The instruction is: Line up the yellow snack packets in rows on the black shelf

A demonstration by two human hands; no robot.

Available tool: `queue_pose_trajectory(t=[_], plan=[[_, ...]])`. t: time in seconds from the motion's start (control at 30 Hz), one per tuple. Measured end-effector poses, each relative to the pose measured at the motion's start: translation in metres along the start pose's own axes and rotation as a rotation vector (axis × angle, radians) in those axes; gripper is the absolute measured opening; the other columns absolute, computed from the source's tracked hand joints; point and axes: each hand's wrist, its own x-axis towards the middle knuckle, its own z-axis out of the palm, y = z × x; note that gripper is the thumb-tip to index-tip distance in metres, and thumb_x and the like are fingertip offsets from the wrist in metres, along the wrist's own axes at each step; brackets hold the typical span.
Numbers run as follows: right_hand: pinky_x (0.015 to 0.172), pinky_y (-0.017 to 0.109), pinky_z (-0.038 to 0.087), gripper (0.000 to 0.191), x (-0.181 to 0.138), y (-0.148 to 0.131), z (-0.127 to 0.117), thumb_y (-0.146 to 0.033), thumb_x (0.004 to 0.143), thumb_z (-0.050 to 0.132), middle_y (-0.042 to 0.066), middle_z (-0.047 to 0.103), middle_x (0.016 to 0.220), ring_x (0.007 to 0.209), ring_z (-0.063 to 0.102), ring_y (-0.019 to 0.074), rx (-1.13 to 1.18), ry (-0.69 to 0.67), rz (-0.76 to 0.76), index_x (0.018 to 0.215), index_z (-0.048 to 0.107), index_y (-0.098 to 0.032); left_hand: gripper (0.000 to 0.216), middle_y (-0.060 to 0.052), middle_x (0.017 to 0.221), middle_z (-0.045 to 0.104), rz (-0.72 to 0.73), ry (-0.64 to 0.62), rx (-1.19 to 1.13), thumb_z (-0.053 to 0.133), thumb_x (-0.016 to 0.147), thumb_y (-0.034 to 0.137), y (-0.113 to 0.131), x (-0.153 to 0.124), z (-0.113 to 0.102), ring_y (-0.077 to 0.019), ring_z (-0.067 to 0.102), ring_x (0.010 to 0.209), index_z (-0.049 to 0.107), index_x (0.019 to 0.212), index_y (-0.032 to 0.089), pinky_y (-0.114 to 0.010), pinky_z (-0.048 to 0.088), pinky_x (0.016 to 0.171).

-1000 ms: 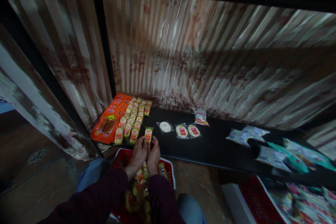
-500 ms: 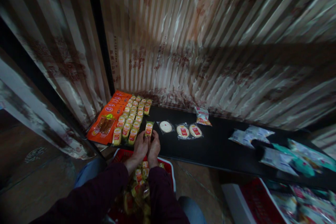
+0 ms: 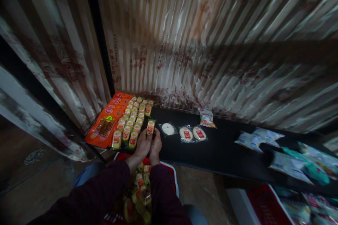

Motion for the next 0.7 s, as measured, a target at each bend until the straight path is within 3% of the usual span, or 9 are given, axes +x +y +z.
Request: queue_pose_trajectory(t=[0.47, 0.7], plan=[[0.083, 0.037, 0.049, 0.053, 0.023, 0.001, 0.016, -0.042, 0.072, 0.048, 0.011, 0.072, 0.103, 0.089, 0.066, 0.0236, 0.007, -0.012, -0.041, 0.117, 0.059, -0.017, 0.038, -0.017, 0.134, 0.056, 0.022, 0.07, 0.104, 0.036, 0.09, 0.02, -0.01, 0.027, 0.018, -0.0216, 0.046, 0.132, 0.056, 0.121, 0.011, -0.033, 0.033, 0.113], [0.082, 0.035, 0.05, 0.049, 0.038, 0.009, 0.024, -0.041, 0.073, 0.05, 0.009, 0.072, 0.103, 0.088, 0.066, 0.0221, 0.028, 0.014, -0.075, 0.114, 0.059, -0.018, 0.044, -0.014, 0.134, 0.057, 0.15, 0.044, 0.215, 0.036, 0.085, 0.012, -0.027, 0.041, 0.036, -0.0219, 0.042, 0.136, 0.057, 0.123, 0.015, -0.039, 0.033, 0.115]])
